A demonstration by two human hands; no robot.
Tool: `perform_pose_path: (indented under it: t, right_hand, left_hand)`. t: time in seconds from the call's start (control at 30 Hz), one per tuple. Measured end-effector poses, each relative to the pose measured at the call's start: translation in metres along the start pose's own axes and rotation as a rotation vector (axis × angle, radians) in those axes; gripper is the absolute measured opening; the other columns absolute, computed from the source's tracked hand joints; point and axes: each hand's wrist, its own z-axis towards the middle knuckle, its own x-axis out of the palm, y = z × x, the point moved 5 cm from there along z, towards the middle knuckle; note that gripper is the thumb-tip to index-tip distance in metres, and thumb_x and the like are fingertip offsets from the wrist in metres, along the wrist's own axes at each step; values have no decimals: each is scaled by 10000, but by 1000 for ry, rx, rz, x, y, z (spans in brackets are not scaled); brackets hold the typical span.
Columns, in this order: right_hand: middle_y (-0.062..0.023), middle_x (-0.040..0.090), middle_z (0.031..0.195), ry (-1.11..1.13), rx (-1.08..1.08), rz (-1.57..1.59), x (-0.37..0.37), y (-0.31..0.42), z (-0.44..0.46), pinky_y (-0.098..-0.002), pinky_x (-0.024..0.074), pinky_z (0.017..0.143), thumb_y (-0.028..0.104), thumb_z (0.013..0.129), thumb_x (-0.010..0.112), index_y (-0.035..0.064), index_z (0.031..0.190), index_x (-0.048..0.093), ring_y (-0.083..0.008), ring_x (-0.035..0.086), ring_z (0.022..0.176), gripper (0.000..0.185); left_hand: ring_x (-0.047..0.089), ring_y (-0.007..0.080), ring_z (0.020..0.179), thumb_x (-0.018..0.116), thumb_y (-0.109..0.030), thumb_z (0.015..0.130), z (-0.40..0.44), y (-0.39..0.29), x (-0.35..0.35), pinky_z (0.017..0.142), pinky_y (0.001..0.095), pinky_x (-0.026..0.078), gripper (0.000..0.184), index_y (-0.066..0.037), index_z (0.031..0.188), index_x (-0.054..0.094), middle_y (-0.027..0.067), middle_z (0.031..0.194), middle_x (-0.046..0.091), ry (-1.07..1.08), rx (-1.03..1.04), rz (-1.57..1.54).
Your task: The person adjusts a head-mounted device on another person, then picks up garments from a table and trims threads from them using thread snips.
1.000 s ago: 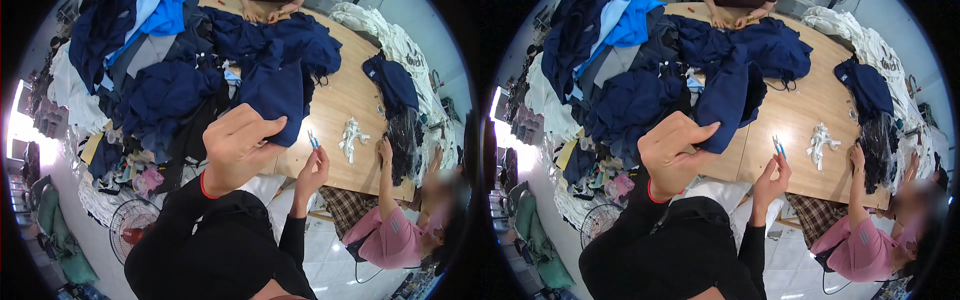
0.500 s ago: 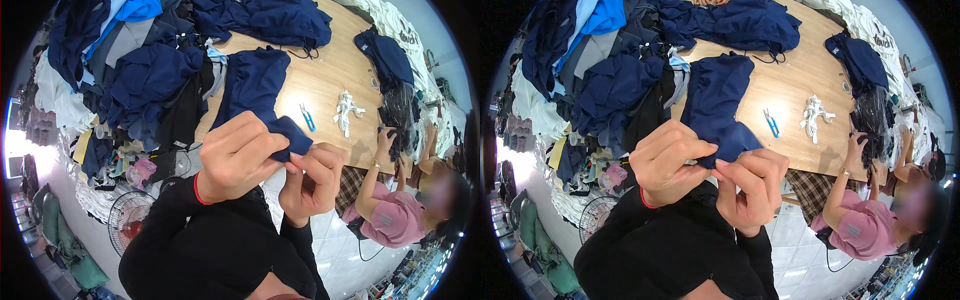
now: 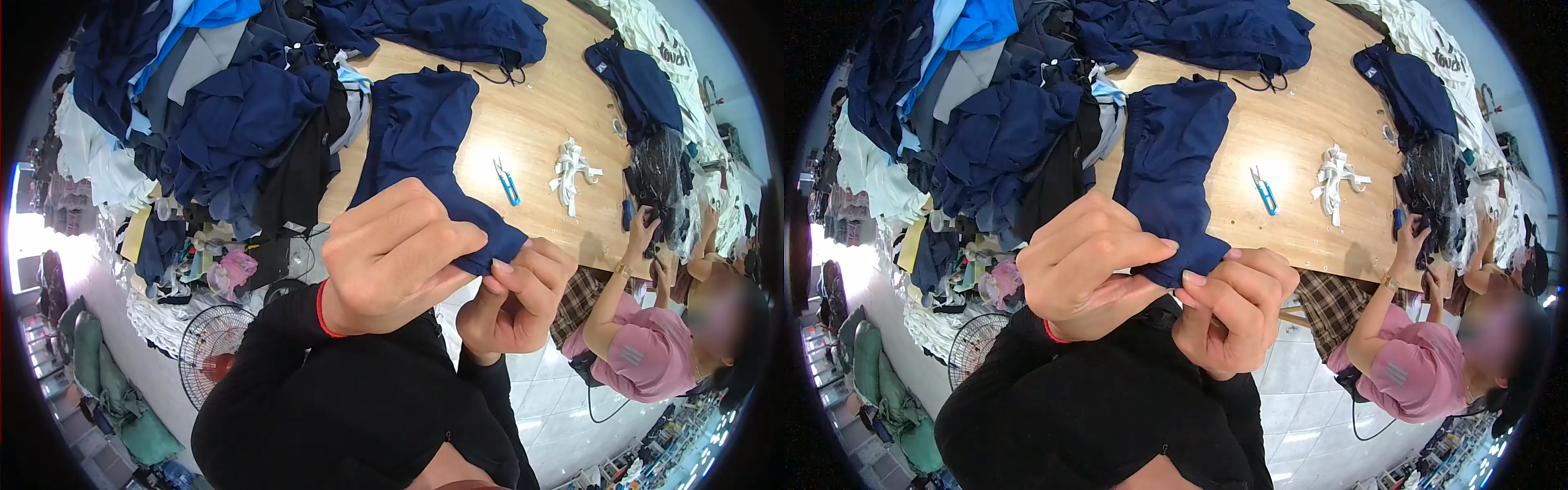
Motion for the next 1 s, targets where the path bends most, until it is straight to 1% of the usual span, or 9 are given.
perform_pose_path:
  t: [0.17,0.23,0.27,0.47,0.53,0.63,0.77,0.93,1.0]
  right_hand:
    - [-80,663,827,9,37,-14,-3,-2,-2,-387,484,790,8,743,829,75,932,724,-298,608,855,227]
    - [-87,618,871,61,9,-30,-3,-3,-2,-371,464,823,94,923,757,44,955,670,-273,578,888,105]
    - [-90,596,892,87,-5,-38,-3,-3,-3,-364,454,839,137,1013,721,29,967,644,-261,562,905,141]
    - [-87,585,896,93,3,-26,-4,-5,-4,-365,451,853,161,1031,711,35,969,612,-251,558,910,171]
    - [-90,581,900,70,33,-10,-4,-5,-5,-362,451,852,202,1049,698,33,958,598,-247,559,915,216]
    - [-95,575,903,39,102,10,-4,-5,-4,-355,451,850,283,1079,661,29,942,579,-239,560,920,301]
    - [-90,606,829,-1,209,79,-10,-12,-1,-363,448,760,314,1054,691,46,880,622,-255,559,824,327]
    - [-84,596,787,56,295,136,-11,-19,3,-340,426,678,271,1083,650,25,841,606,-237,549,768,348]
    - [-73,558,821,123,379,174,-11,-18,1,-321,412,743,301,1115,591,23,852,566,-203,525,813,383]
  left_hand:
    - [622,200,600,930,-103,486,1,-2,3,522,285,445,420,3,864,781,56,693,640,30,-9,10]
    - [622,198,604,930,-104,482,1,-2,4,524,284,444,423,-2,864,782,55,695,638,29,-12,8]
    - [623,198,605,931,-103,480,1,-2,5,525,284,444,423,-4,864,783,55,696,638,25,-12,6]
    - [629,198,614,937,-95,486,2,-4,5,530,285,449,418,-10,864,781,54,700,641,36,-17,-16]
    - [633,203,617,942,-87,502,3,-3,6,538,287,455,404,-7,863,779,56,703,647,39,-11,-31]
    - [648,215,653,941,-53,537,5,1,9,569,289,472,377,-8,879,789,59,732,672,150,-96,-138]
    - [668,211,739,927,4,648,1,11,12,633,299,493,283,-21,903,805,64,811,720,283,-236,-381]
    - [677,207,802,861,36,776,-7,12,16,698,321,508,171,-22,925,801,78,861,744,369,-414,-543]
    - [677,214,811,831,35,797,-9,13,18,716,324,512,145,-15,925,784,83,860,743,395,-446,-562]
